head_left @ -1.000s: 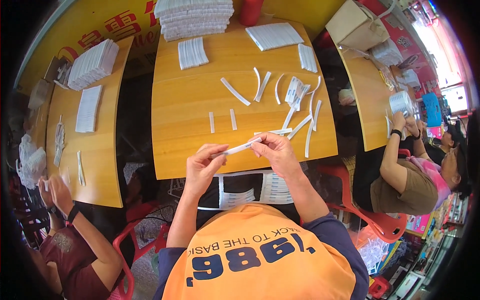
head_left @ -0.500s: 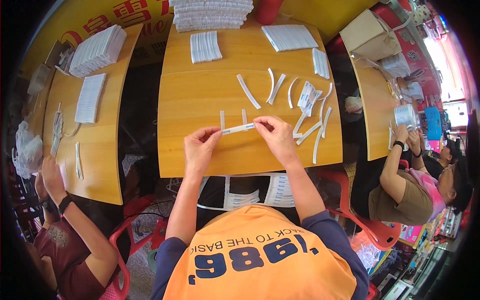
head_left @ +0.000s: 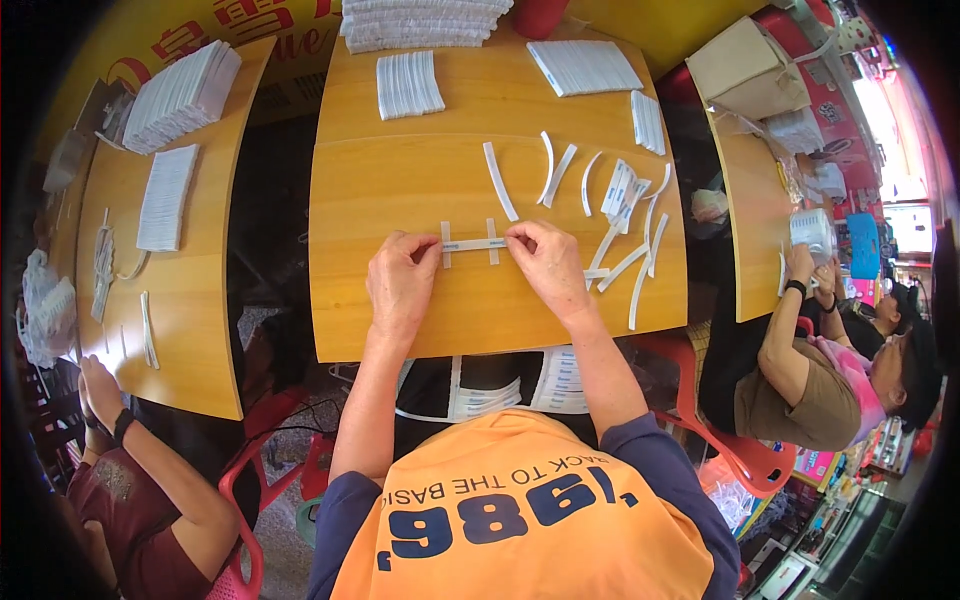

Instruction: Assembling face masks by manually attaching nose bridge components to pre-cut mask material.

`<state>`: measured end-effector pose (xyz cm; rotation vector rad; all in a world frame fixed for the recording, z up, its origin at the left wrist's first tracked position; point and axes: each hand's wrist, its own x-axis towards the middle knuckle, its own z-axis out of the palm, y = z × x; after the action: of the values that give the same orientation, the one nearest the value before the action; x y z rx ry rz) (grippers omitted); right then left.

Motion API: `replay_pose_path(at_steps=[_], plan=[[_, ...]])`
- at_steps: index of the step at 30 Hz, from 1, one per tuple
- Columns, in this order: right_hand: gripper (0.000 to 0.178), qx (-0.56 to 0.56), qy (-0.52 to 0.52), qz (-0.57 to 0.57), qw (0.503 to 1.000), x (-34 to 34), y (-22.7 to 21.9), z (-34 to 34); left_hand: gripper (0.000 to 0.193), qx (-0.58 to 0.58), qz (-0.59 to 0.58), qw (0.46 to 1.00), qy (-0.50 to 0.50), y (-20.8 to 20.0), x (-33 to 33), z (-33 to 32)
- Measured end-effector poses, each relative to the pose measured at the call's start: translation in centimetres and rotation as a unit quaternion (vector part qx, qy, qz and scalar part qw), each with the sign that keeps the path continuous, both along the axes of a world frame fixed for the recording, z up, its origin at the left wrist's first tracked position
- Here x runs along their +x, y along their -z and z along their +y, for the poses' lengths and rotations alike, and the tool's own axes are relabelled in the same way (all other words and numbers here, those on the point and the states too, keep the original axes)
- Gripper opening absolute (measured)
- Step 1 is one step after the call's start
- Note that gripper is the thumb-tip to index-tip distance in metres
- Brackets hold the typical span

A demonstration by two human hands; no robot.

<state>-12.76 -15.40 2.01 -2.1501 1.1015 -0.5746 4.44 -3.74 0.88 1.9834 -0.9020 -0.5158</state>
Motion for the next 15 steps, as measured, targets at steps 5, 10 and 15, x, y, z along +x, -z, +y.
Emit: replay_pose_path(at_steps=[5, 10, 15], plan=[[0.007, 0.003, 0.006, -0.019, 1.0, 0.0, -0.1, 0.0, 0.013, 0.005, -0.016, 1.0, 0.012, 0.0, -0.1, -0.1], [0.012, -0.021, 0.008, 0.048, 0.999, -0.3, -0.5, 0.5, 0.015, 0.002, -0.015, 1.0, 0.008, 0.2, -0.5, 0.4], [0.018, -0.178, -0.031, 0.012, 0.984, -0.6, -0.8, 3.1, 0.043, -0.063, -0.318, 0.941, 0.096, 1.7, -2.8, 2.1]])
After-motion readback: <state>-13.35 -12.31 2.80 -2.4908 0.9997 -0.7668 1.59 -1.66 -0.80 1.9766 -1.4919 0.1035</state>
